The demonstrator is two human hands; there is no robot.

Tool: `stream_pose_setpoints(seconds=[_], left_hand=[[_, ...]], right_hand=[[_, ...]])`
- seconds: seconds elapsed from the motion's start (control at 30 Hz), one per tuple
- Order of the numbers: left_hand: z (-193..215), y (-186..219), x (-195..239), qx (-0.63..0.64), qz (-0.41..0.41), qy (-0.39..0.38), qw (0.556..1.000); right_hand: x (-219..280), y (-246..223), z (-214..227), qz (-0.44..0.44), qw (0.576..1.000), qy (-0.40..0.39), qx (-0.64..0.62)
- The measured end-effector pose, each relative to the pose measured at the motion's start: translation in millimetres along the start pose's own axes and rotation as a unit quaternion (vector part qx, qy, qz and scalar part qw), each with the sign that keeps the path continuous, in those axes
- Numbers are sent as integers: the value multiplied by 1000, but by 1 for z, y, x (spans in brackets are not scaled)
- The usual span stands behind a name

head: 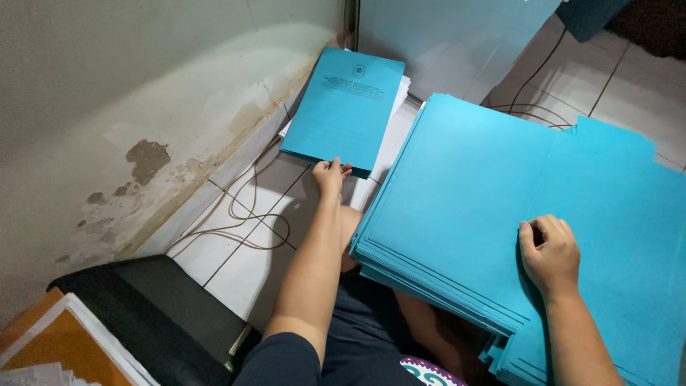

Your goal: The person sits on the floor and repeatedly picks up a blue folder from a stack on the left, places it on a stack on the right, and smooths it with both hands. The person continues this cycle throughout the clip.

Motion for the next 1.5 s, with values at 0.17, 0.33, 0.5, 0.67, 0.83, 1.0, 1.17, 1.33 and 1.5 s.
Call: stream_pose_setpoints(seconds=[0.17, 0.33, 0.5, 0.67, 0.83, 1.0, 1.17, 1.33, 1.5], left_hand=[[-1, 3, 2, -6, 2, -3, 1000], [-1, 1, 1, -7, 3, 0, 1000], [3, 16, 15, -22, 4, 17, 1000], [5, 7, 9, -9, 0, 18, 1000], [19, 13, 15, -151, -30, 56, 987], [19, 39, 57, -169, -187, 27, 967], [-40, 124, 204, -201, -417, -131, 877], [-116, 57, 336, -269, -526, -368, 718], [-115, -12, 377, -463, -611, -399, 502]], right_hand=[[0, -1, 1, 4, 1000, 6, -9], [-1, -3, 2, 2, 1000, 2, -9], [-1, -4, 3, 3, 1000, 5, 0], [-1, -5, 3, -16, 1000, 3, -14], [-2, -6, 3, -13, 1000, 11, -20], [-1, 3, -1, -6, 998, 62, -22], [-5, 7, -6, 2, 998, 55, -23], [2, 7, -3, 12, 997, 70, -29], [49, 12, 21, -25, 1000, 2, -18]])
Point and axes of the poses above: each hand's wrist, its own x-axis away from the middle knuckle, its own z-axis out of the back of the hand, y = z × x, the point moved 5 cm from there along -x, towards the middle knuckle, and after that the axes turned 3 degrees about -z, right-handed, at the moved point
